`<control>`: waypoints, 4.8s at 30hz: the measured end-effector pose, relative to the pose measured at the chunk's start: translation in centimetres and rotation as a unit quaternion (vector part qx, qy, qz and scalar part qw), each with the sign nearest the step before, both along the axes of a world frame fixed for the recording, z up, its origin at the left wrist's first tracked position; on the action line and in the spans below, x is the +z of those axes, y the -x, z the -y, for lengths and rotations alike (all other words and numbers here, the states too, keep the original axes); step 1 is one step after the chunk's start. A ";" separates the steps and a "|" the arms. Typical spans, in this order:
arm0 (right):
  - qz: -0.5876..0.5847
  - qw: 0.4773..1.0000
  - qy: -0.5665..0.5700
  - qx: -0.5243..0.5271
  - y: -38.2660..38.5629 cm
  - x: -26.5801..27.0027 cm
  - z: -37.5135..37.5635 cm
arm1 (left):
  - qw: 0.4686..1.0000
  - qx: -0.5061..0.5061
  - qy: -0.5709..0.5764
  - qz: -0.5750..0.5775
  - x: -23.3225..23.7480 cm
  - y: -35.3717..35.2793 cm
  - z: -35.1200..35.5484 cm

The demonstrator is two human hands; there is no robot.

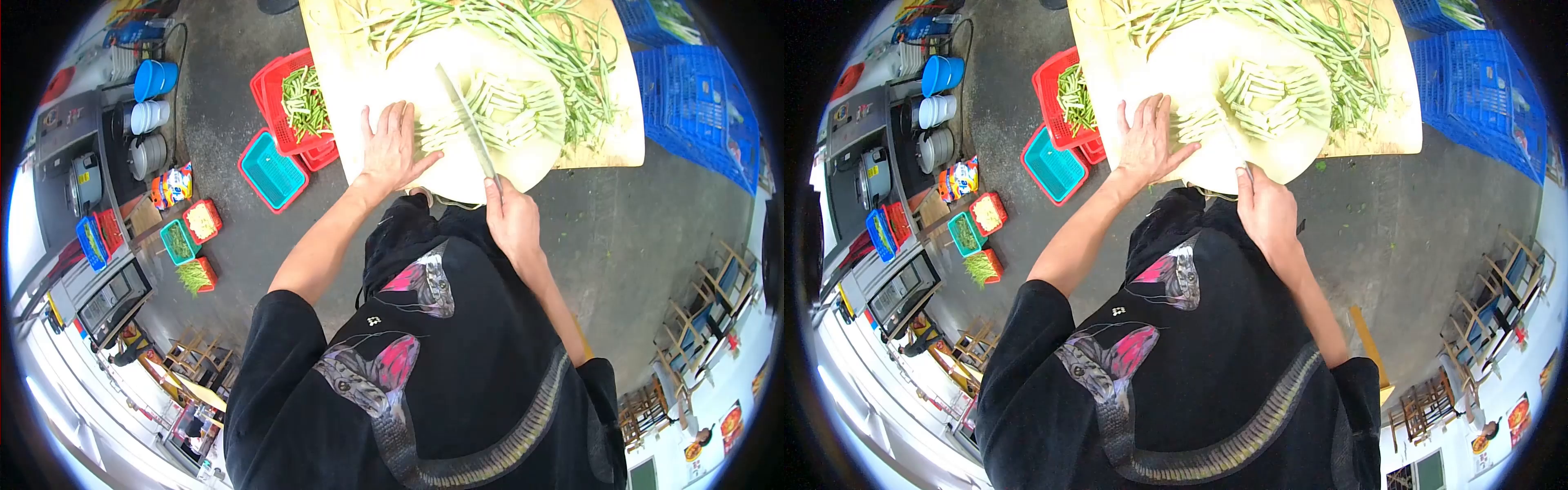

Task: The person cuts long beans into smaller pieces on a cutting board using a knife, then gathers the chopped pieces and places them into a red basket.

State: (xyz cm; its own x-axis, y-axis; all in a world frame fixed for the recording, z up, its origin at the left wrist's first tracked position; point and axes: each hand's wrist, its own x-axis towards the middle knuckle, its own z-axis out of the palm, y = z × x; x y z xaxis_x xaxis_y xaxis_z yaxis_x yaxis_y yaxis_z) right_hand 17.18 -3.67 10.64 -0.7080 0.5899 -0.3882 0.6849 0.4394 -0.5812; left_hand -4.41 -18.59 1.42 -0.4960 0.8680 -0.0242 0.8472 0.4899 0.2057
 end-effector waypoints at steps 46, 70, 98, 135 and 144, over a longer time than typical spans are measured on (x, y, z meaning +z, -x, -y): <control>0.043 0.998 -0.007 0.055 1.7 -1.5 2.9 | 0.995 -0.001 -0.061 0.076 -2.1 0.2 1.1; 0.097 0.992 0.016 0.075 2.7 -1.0 2.2 | 0.996 0.005 -0.058 0.072 -2.2 0.0 0.8; 0.091 0.994 0.011 0.060 6.1 -5.2 2.5 | 0.996 -0.003 -0.040 0.074 -3.0 -0.3 1.1; 0.033 0.994 -0.103 0.034 4.3 -4.8 -3.1 | 0.990 0.023 -0.116 0.076 -2.4 -2.9 0.6; 0.027 0.998 -0.049 0.016 2.4 -4.7 -0.1 | 0.992 0.021 -0.102 0.076 -2.1 -3.4 0.7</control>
State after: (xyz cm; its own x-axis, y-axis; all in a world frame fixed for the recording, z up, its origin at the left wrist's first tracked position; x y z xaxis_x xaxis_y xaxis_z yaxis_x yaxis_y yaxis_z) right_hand 14.74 -3.54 5.96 -0.7067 0.6042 -0.3681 0.6987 0.5141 -0.4975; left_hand -1.05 -19.27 -0.65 -0.5364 0.8409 0.0720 0.7780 0.4596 0.4284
